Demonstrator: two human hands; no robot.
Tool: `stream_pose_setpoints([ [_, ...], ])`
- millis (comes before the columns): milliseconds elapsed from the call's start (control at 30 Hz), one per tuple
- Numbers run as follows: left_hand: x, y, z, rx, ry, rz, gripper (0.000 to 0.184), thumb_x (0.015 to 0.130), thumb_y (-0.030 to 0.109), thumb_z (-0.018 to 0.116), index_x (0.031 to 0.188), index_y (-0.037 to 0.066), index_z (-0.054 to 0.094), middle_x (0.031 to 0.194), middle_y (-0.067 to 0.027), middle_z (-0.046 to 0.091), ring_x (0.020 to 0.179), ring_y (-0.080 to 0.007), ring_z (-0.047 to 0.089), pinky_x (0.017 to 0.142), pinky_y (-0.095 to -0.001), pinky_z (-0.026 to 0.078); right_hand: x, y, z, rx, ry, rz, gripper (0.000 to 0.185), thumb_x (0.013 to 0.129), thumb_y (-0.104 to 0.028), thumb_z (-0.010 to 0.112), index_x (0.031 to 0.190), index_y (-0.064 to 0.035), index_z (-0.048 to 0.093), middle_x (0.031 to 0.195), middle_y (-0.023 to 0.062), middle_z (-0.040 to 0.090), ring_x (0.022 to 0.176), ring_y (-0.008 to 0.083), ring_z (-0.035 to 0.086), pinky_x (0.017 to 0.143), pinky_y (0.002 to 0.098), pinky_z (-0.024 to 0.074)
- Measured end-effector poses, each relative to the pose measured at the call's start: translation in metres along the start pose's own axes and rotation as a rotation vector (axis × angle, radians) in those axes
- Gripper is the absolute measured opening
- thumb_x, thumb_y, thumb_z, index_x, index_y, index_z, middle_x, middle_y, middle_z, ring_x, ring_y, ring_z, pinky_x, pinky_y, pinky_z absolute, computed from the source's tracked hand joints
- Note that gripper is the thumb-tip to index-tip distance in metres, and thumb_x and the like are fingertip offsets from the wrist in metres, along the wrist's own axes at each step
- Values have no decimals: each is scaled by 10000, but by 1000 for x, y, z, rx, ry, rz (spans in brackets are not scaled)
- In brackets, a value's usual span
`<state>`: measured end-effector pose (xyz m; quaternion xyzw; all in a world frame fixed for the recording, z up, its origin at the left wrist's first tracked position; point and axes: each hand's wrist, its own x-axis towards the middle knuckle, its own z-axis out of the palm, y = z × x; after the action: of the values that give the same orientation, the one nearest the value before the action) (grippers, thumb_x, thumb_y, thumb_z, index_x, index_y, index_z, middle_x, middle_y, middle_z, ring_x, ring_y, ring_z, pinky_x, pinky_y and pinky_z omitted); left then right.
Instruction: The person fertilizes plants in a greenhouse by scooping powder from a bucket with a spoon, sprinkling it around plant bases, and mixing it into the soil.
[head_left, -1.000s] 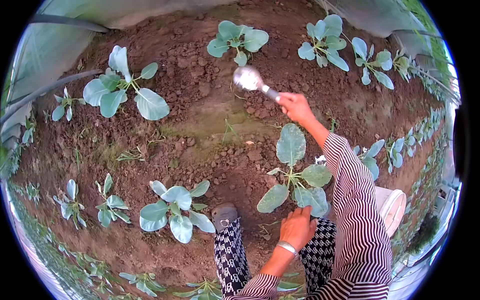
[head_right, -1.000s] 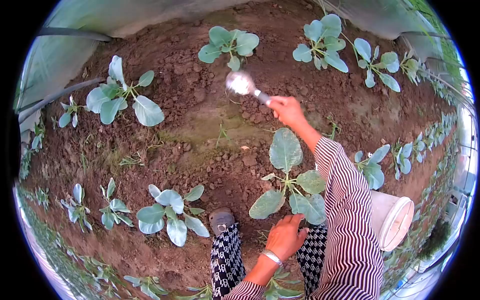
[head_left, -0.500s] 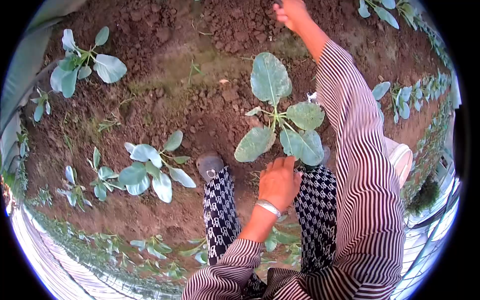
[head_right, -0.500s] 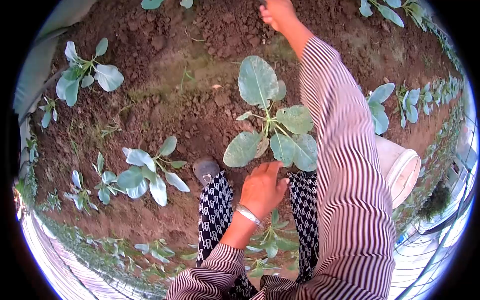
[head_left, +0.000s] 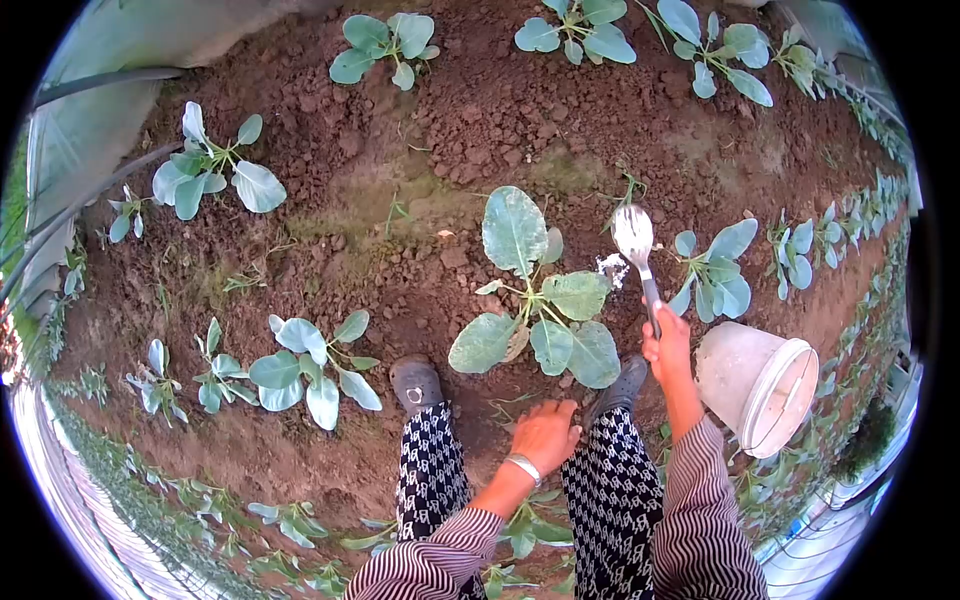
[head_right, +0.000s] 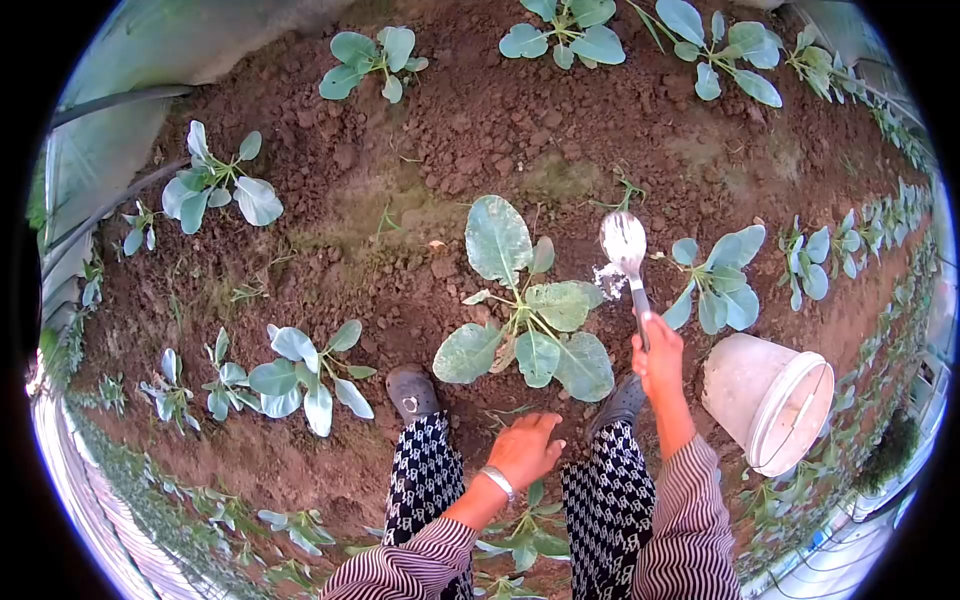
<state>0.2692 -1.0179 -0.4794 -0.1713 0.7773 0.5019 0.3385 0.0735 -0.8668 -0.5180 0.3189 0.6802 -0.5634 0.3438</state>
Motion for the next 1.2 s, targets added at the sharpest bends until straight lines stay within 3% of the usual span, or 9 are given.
stream_pose_setpoints([
  [267,-2,-10,13,28,3,-61,506,812,240,612,1255,76,430,1144,-196,568,1028,-368,567,884,-461,451,-25,48,-36,-38,52,154,281,897,-285,572,1096,-87,589,614,9,499,364,50,312,319,210,247],
  [433,4,-4,18,-84,112,0,793,778,153,640,1433,129,192,1139,-266,545,962,-422,571,816,-447,481,-43,72,-55,8,134,160,263,913,-283,555,1076,-79,594,610,0,475,372,48,308,327,205,246],
  [500,6,3,19,-104,65,-19,842,774,137,635,1454,156,139,1093,-241,562,933,-413,578,822,-460,475,-44,79,-64,25,154,213,284,925,-277,537,1112,-70,590,613,-5,457,372,43,283,323,192,235],
  [833,11,3,24,-23,20,-97,874,782,155,625,1464,134,80,1032,-221,565,924,-372,583,813,-455,473,-66,67,-68,-61,84,179,305,945,-265,500,1161,-56,554,619,5,467,373,41,292,328,193,248],
  [967,12,-4,38,-53,44,-64,743,799,190,603,1433,102,224,1053,-206,566,982,-369,566,855,-466,450,-71,84,-82,-217,173,257,244,939,-258,496,1071,-73,586,597,-2,464,357,53,320,304,205,239],
  [1000,8,2,31,-85,80,-82,642,802,197,588,1379,77,332,1067,-200,565,1005,-360,560,868,-471,442,-72,97,-93,-276,163,275,219,934,-267,494,1000,-84,595,589,0,466,346,63,328,291,215,235],
  [1100,3,-6,36,-111,143,-29,566,801,192,574,1321,50,402,1065,-194,566,996,-352,567,854,-470,446,-85,131,-118,-386,75,549,218,931,-279,495,961,-85,590,591,10,473,342,73,322,289,222,235],
  [1200,-2,-16,25,-173,144,-77,322,791,180,570,1067,15,546,978,-185,594,929,-346,591,804,-467,457,-106,142,-97,-541,-28,772,229,933,-282,489,947,-76,588,586,19,476,347,84,324,298,235,244],
])
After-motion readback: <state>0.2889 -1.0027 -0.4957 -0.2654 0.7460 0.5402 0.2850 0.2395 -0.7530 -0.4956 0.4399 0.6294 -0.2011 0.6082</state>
